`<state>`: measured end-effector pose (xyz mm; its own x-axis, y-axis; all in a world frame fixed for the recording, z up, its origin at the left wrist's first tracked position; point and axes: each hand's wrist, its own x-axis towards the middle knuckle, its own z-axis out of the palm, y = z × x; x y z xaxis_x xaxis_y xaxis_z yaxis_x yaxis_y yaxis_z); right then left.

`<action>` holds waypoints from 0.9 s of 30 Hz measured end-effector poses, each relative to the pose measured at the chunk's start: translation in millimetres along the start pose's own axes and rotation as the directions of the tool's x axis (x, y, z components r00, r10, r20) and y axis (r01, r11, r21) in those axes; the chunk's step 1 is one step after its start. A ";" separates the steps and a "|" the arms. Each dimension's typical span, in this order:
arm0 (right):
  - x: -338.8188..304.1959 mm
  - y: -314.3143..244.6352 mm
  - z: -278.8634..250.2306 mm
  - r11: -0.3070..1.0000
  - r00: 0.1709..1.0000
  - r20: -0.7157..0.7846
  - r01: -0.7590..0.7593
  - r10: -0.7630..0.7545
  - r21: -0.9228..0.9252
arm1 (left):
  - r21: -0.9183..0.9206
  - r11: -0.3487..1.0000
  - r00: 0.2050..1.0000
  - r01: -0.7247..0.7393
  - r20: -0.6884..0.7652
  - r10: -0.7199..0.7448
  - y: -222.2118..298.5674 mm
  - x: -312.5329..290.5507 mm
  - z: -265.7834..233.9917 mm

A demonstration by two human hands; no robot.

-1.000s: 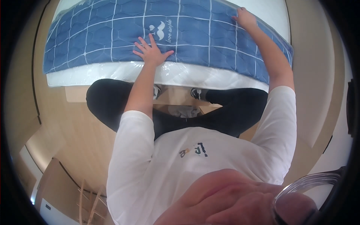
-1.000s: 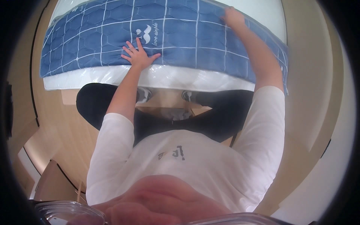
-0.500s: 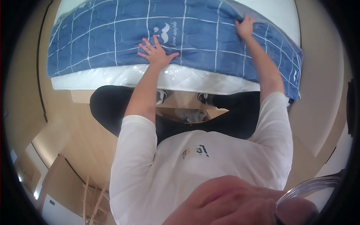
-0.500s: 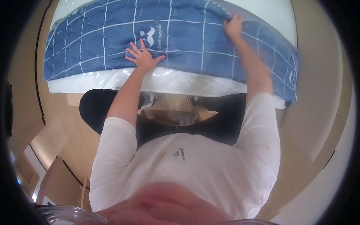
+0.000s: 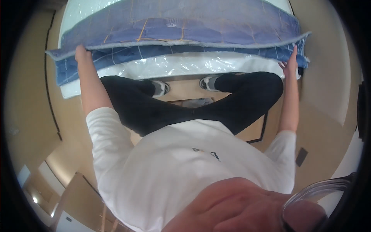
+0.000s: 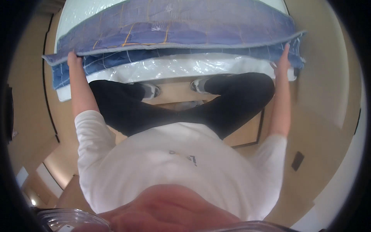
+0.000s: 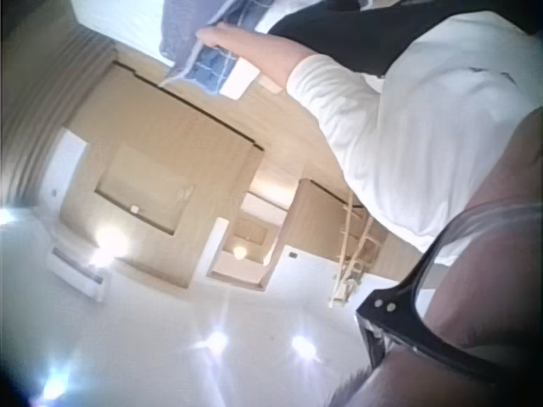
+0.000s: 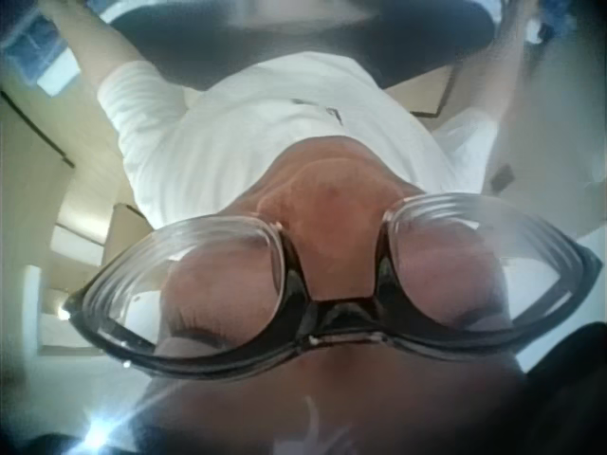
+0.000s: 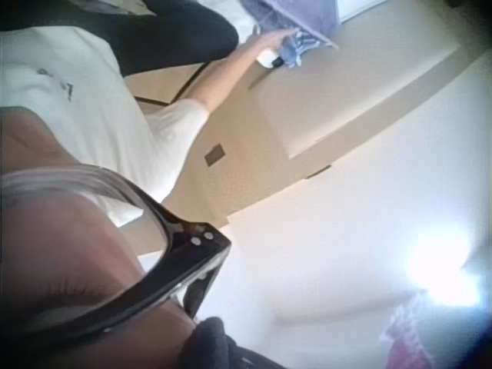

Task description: The person repeatedly unfolds and folds a blue mattress pad on a mattress by hand.

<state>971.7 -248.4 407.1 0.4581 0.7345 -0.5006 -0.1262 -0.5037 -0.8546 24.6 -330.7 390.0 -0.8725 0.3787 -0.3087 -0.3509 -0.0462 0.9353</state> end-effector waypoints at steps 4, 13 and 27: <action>57.0 4.4 49.9 0.994 0.980 0.165 -0.113 0.110 0.010 | -0.104 0.974 0.978 0.200 0.078 -0.192 20.9 15.6 -58.4; 154.0 -1.9 -74.3 0.971 0.995 -0.033 -0.083 0.092 0.225 | -0.207 0.964 0.986 0.166 0.026 -0.165 11.3 -114.3 -119.9; -65.5 123.3 -232.5 0.885 0.995 -0.044 -0.062 0.093 0.461 | -0.153 0.976 0.964 0.153 -0.195 -0.182 5.4 -252.5 -223.4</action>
<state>1130.6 -464.3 366.6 0.4829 0.6637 -0.5713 -0.5455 -0.2823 -0.7891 167.1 -633.0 434.3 -0.8433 0.1935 -0.5014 -0.5284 -0.1285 0.8392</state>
